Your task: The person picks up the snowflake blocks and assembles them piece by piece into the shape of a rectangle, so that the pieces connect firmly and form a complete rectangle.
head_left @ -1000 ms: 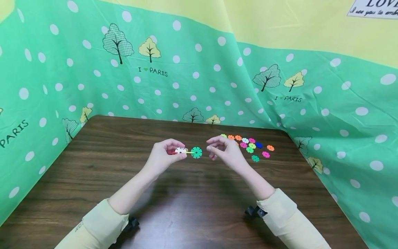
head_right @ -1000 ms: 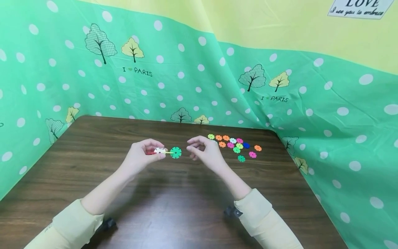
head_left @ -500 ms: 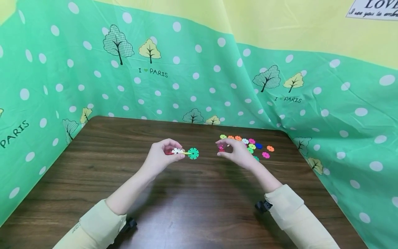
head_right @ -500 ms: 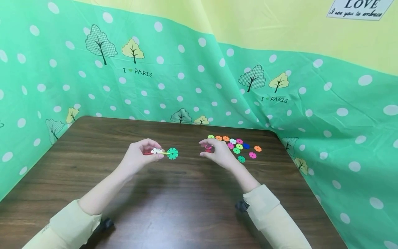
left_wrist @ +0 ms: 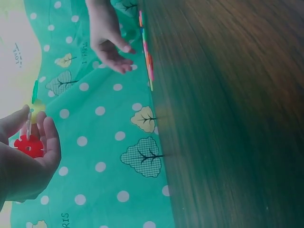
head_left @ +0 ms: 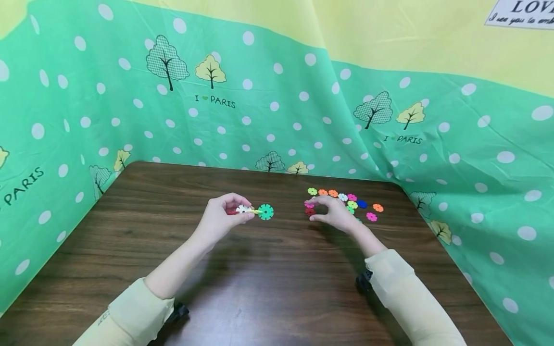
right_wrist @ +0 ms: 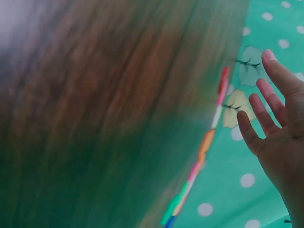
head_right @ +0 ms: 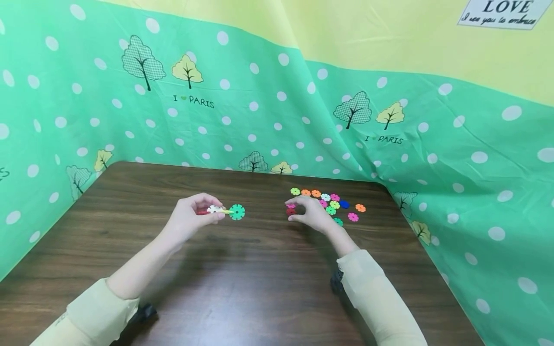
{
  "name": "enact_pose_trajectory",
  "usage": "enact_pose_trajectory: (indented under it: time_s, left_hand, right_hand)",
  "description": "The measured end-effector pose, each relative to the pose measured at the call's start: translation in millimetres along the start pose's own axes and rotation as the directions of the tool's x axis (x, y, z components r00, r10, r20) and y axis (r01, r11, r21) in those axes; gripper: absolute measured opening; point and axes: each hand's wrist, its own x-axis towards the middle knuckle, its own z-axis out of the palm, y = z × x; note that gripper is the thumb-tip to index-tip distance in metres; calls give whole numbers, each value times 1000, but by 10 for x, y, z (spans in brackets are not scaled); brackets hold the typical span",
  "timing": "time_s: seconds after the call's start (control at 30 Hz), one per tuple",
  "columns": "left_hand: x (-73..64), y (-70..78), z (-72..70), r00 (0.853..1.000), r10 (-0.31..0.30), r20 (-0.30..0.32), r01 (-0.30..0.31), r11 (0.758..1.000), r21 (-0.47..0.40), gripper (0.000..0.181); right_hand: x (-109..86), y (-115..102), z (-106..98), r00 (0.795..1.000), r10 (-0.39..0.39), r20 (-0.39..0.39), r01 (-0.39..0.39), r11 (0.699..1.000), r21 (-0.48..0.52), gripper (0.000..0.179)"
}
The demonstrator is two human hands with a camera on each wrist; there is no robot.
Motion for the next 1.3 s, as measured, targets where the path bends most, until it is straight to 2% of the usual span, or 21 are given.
enact_pose_trajectory:
  time_s: [0.27, 0.5, 0.77, 1.07, 1.3]
  left_hand:
    - [-7, 9, 6, 1000, 12, -2, -12, 1000, -28, 25]
    - [-9, 4, 13, 1000, 10, 3, -10, 1000, -30, 25]
    - [-8, 3, 13, 1000, 6, 4, -6, 999, -33, 25]
    - [-3, -14, 12, 1000, 0, 2, 0, 1000, -26, 27]
    - [-9, -5, 16, 1000, -5, -3, 5, 1000, -17, 27]
  right_hand:
    - [77, 196, 43, 997, 72, 42, -70, 997, -42, 42]
    - [123, 239, 74, 988, 144, 52, -140, 988, -72, 38]
    - [183, 210, 102, 990, 131, 45, -125, 986, -115, 33]
    - [191, 202, 105, 990, 135, 39, -130, 985, -112, 26]
    - [191, 203, 85, 995, 82, 61, -75, 990, -121, 24]
